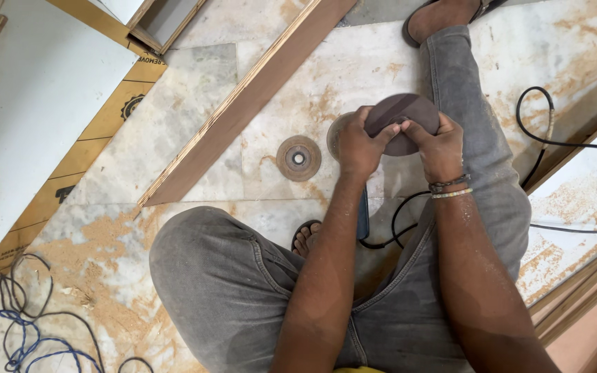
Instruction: The person uses an angle grinder with a sanding disc to smooth a long wooden plank. They briefly stop to replace the sanding disc with a new one before continuing to sand the wood.
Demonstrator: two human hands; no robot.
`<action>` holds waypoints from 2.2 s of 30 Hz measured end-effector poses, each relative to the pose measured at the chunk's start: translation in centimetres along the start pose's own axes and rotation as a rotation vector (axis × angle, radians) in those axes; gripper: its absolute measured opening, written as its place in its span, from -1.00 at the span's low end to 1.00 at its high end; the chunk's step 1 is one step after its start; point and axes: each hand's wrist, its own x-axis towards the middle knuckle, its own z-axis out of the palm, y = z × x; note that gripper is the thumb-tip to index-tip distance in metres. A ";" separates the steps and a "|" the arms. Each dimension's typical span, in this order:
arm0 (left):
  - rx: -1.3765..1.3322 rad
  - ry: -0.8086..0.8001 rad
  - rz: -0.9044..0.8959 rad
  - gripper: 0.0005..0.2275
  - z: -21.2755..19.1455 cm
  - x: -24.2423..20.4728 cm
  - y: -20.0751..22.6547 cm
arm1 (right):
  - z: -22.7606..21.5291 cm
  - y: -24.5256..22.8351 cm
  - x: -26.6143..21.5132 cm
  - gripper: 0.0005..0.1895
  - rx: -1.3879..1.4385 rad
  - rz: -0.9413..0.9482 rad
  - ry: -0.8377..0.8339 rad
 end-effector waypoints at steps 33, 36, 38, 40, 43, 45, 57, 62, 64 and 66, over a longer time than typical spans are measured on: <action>0.136 0.371 -0.071 -0.49 -0.6 0.1 -9.7 | 3.2 7.2 0.7 -0.66 -0.534 0.034 -0.022; 0.227 0.386 -0.070 -0.50 -0.3 0.6 -10.1 | 3.9 7.5 1.2 -0.64 -0.612 -0.090 0.015; 0.277 0.405 -0.063 -0.50 -0.3 0.7 -10.2 | 4.4 7.9 1.4 -0.63 -0.653 -0.125 0.041; 0.297 0.428 -0.058 -0.49 -0.4 0.7 -10.3 | 4.8 8.3 1.5 -0.62 -0.720 -0.112 0.050; 0.285 0.398 -0.122 -0.48 -0.4 0.8 -10.4 | 4.7 8.5 1.6 -0.61 -0.808 -0.100 0.055; 0.248 0.415 -0.096 -0.49 -0.2 1.0 -10.4 | 4.6 8.5 1.7 -0.59 -0.841 -0.082 0.055; 0.132 0.299 -0.119 -0.48 0.1 1.2 -10.8 | 4.9 8.4 1.6 -0.50 -0.792 0.076 -0.008; -0.119 0.290 -0.187 -0.46 0.0 0.8 -10.7 | 4.5 9.1 1.6 -0.46 -0.764 0.130 -0.041; -0.147 0.299 -0.171 -0.46 0.0 0.8 -10.9 | 4.2 9.8 1.7 -0.44 -0.703 0.035 -0.080; -0.186 0.277 -0.214 -0.45 0.2 1.1 -11.3 | 4.1 10.5 1.8 -0.43 -0.629 -0.049 -0.110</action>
